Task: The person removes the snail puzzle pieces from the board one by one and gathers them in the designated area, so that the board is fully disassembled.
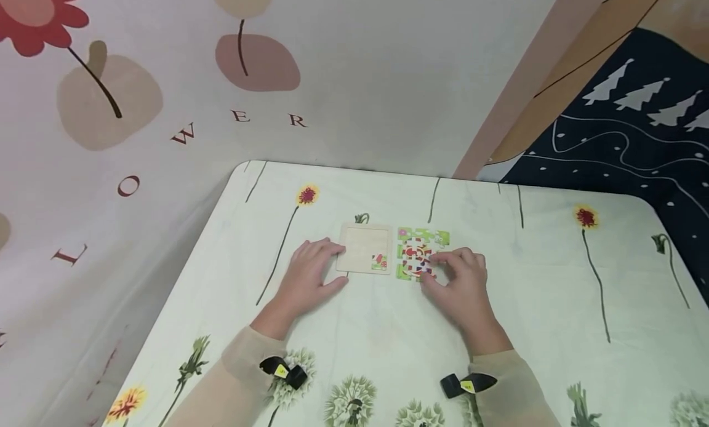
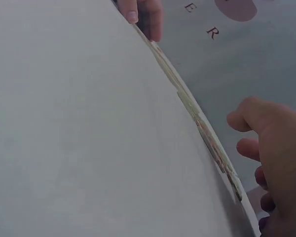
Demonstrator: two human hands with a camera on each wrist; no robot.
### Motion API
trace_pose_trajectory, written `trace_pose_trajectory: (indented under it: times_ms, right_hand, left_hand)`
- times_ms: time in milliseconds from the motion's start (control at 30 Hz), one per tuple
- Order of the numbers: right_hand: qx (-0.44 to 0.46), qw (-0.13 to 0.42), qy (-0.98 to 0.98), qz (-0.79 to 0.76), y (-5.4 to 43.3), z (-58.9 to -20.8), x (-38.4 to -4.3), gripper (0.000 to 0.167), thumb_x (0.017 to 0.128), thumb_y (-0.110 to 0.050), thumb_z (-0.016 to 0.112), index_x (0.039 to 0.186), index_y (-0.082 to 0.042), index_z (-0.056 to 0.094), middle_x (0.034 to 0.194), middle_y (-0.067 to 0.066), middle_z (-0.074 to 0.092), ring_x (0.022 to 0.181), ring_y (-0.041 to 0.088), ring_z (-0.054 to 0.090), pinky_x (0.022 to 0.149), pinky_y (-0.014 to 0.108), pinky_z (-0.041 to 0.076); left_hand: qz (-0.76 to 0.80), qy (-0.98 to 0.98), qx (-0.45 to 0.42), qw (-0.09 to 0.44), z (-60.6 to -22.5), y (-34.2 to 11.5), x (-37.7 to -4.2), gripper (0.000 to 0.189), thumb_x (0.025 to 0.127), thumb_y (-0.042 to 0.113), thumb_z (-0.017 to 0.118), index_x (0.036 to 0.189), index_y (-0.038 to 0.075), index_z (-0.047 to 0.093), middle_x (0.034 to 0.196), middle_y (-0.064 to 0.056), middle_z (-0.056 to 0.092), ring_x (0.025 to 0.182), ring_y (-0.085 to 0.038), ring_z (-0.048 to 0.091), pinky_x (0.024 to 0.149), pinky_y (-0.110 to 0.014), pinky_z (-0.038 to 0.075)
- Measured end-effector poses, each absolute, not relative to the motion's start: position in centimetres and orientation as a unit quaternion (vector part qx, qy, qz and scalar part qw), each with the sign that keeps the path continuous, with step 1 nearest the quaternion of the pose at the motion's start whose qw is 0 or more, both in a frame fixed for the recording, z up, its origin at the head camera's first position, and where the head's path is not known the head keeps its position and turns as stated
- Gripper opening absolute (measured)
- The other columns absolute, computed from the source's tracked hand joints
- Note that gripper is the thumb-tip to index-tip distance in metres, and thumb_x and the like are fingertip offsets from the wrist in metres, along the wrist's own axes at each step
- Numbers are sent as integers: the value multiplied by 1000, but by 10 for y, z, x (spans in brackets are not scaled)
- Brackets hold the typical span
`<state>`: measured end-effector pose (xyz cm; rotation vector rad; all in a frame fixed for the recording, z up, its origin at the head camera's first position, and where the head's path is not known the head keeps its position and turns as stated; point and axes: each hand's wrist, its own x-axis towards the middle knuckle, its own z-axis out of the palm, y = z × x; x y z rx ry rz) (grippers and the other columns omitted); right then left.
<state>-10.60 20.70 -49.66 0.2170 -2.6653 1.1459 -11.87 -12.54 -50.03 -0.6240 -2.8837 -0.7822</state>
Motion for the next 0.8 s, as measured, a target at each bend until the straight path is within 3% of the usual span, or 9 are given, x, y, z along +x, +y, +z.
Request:
trace_pose_trajectory:
  times_ms: [133, 367, 600, 800]
  right_hand:
    - [87, 85, -914, 387, 190, -488, -115, 35, 82, -16, 90, 113, -6, 78, 108, 10, 60, 109, 34, 43, 89, 47, 34]
    - [191, 36, -925, 328, 151, -483, -129, 40, 87, -24, 87, 123, -9, 77, 118, 9, 63, 118, 38, 47, 95, 54, 38]
    - [238, 23, -936, 258, 130, -485, -132, 37, 89, -25, 87, 122, -11, 79, 110, 7, 64, 103, 34, 53, 88, 53, 43]
    - [237, 10, -938, 253, 126, -481, -133, 35, 90, -22, 88, 122, -13, 79, 108, 4, 63, 100, 29, 53, 87, 50, 44]
  left_hand:
    - [-256, -944, -202, 43, -500, -126, -119, 57, 93, 37, 83, 141, 13, 64, 140, -4, 63, 143, -28, 49, 126, -57, 25]
    - [-258, -944, -202, 41, -505, -125, -118, 57, 93, 38, 82, 141, 13, 64, 141, -3, 63, 145, -27, 48, 127, -56, 23]
    - [-257, -942, -210, 51, -509, -126, -116, 54, 93, 39, 82, 139, 15, 65, 139, -3, 63, 142, -27, 50, 125, -58, 26]
    - [-256, -943, -209, 51, -508, -127, -118, 52, 95, 37, 81, 139, 15, 65, 139, -3, 63, 143, -27, 48, 126, -57, 24]
